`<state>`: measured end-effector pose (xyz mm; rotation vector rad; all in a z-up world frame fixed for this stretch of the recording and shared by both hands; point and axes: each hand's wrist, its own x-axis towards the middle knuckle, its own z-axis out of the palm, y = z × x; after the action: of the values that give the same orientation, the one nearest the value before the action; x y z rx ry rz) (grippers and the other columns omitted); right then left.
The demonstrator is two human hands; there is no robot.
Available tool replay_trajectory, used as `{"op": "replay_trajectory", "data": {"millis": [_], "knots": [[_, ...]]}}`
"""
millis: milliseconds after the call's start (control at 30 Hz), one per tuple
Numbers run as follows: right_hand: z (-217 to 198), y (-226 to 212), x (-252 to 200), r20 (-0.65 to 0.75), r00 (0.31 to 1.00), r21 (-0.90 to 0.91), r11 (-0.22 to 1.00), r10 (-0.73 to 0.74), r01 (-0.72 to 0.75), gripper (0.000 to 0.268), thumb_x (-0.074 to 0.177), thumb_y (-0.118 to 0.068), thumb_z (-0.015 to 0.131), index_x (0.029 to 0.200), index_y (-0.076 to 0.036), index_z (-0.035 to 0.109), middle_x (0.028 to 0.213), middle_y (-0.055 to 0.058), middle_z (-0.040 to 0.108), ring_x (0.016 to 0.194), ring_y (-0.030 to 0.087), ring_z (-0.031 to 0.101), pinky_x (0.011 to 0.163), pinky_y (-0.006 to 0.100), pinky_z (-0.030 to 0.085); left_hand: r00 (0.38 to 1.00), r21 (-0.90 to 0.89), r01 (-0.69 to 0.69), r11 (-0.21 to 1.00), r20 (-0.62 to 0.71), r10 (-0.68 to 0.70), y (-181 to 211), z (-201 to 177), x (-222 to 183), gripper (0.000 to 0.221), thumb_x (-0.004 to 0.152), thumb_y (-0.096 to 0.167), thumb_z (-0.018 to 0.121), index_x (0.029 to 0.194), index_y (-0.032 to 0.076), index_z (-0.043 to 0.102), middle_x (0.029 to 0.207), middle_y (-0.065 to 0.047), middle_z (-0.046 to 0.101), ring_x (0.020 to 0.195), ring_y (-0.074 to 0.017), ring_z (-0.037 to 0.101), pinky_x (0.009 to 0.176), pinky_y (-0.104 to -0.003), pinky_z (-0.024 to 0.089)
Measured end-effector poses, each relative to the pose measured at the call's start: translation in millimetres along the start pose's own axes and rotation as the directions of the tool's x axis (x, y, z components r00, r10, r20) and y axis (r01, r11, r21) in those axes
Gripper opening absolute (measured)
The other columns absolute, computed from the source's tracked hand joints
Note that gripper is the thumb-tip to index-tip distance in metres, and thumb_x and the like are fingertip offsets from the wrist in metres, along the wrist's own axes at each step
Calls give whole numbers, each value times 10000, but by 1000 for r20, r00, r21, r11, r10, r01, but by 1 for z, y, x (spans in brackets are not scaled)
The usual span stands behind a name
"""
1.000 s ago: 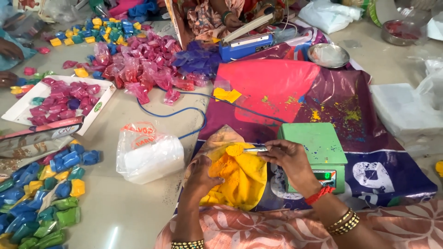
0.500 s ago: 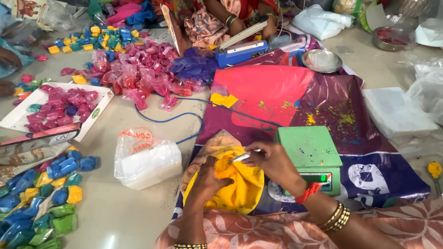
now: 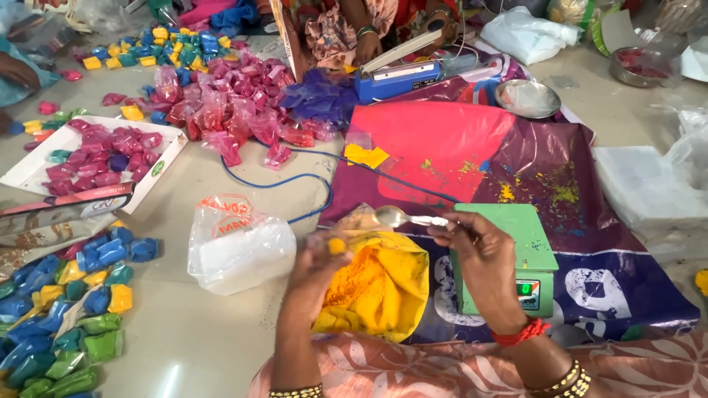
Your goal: The person weighs yellow powder on a digital scale using a spoon and fills small plastic bags.
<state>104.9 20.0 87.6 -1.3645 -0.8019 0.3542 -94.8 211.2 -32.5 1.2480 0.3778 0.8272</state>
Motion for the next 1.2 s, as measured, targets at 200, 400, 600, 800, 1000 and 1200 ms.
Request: {"op": "replay_trajectory", "data": {"millis": [200, 400, 600, 800, 1000, 1200], "knots": [[10, 93, -28, 116, 986, -302, 950, 120, -80, 204, 923, 37, 620, 1101, 59, 716, 967, 177, 802, 896, 201, 800, 769, 298, 651, 984, -235, 173, 956, 14, -175, 56, 43, -11, 601, 786, -52, 796, 1321, 74, 553, 1218, -52, 623, 1192, -164, 604, 1047, -343, 512], [32, 142, -40, 233, 915, -324, 913, 330, -247, 251, 918, 9, 609, 1159, 14, 679, 1058, 160, 782, 953, 214, 807, 788, 324, 649, 980, -307, 199, 931, 81, -183, 65, 45, -12, 574, 864, 22, 745, 1396, 19, 531, 1291, -159, 648, 1219, -255, 623, 1033, -396, 521], [17, 94, -29, 309, 927, -556, 750, -212, 357, 266, 845, -3, 689, 1110, -16, 718, 1120, 198, 729, 960, 298, 734, 802, 379, 605, 987, -554, 123, 823, 151, -46, 87, 43, -23, 629, 967, 368, 692, 1403, -60, 543, 1373, -230, 634, 1265, -347, 629, 1031, -461, 515], [-5, -37, -1, 251, 966, -293, 956, 70, 7, 269, 943, -71, 683, 1204, -32, 735, 1041, 96, 778, 894, 170, 708, 772, 332, 559, 940, -509, 242, 826, 333, -71, 76, 61, -23, 737, 909, 466, 732, 1430, -10, 521, 1351, -217, 641, 1207, -379, 655, 1006, -504, 534], [-2, -109, -1, 574, 819, -203, 967, -12, 157, 335, 856, -136, 743, 1178, -59, 695, 1142, 45, 697, 958, 160, 705, 814, 311, 570, 847, -522, 384, 762, 527, -66, 61, 92, -33, 666, 970, 465, 683, 1446, 42, 490, 1370, -148, 611, 1237, -398, 645, 1024, -521, 538], [-34, -92, -14, 619, 783, -485, 818, 72, 309, 196, 832, -148, 776, 991, -36, 757, 964, 89, 754, 812, 187, 720, 737, 348, 570, 752, -359, 461, 811, 644, -142, 53, 110, -41, 577, 1032, 435, 609, 1442, 58, 457, 1342, -144, 581, 1259, -328, 633, 1031, -509, 544]]}}
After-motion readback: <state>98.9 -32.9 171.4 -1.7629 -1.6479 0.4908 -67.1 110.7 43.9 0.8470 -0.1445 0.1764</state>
